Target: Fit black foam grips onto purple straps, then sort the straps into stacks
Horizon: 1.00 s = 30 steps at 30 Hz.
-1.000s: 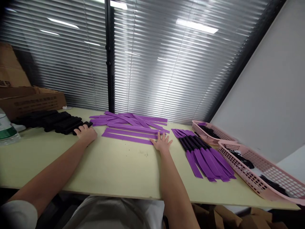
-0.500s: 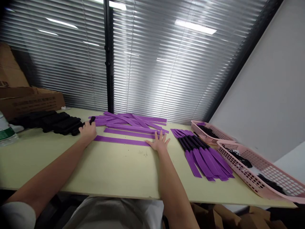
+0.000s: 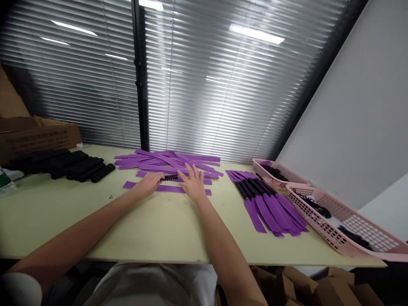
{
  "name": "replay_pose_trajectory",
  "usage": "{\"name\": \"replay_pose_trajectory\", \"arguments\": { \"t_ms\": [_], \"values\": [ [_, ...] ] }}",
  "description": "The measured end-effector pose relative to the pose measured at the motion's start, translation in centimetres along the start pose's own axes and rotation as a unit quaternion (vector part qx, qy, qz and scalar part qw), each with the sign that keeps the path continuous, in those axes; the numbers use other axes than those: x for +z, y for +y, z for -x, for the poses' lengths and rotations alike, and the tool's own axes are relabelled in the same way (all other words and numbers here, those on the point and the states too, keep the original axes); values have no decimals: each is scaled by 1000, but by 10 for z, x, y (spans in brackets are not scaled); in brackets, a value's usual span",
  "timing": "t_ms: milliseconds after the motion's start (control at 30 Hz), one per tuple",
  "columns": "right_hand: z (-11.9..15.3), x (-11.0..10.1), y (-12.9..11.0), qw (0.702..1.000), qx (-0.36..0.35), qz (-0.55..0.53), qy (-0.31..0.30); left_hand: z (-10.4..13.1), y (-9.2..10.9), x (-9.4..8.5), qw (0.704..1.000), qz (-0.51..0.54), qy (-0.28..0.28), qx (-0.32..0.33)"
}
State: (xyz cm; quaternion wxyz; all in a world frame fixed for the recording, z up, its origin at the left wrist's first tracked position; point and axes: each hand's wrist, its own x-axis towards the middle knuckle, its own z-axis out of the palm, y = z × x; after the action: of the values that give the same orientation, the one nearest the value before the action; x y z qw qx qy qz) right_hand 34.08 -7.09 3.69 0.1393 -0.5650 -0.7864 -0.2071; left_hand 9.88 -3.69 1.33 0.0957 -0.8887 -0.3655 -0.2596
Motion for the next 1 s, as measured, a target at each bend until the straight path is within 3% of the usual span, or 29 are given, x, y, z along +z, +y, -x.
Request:
{"name": "replay_pose_trajectory", "arguments": {
  "t_ms": [133, 233, 433, 600, 700, 833, 1000],
  "values": [
    [1, 4, -15, 996, -77, -7, 38, 1, 9, 10, 997, 41, 13, 64],
    [0, 7, -16, 994, -96, -16, 55, 1, 11, 12, 994, 73, 32, 77],
    [2, -4, -15, 997, 7, -10, 82, -1, 7, 4, 991, 69, 103, -51],
    [1, -13, -26, 996, 74, -27, 48, 6, -9, 9, 986, 35, 27, -160],
    [1, -14, -39, 995, 84, -58, 14, 9, -13, 13, 980, 43, -23, -193],
    [3, -13, -60, 994, 75, -74, -22, 10, -2, 14, 982, 55, -47, -174],
    [6, -8, -85, 994, 53, -71, -58, 8, 4, 29, 986, 97, -20, -136]
  ]
}}
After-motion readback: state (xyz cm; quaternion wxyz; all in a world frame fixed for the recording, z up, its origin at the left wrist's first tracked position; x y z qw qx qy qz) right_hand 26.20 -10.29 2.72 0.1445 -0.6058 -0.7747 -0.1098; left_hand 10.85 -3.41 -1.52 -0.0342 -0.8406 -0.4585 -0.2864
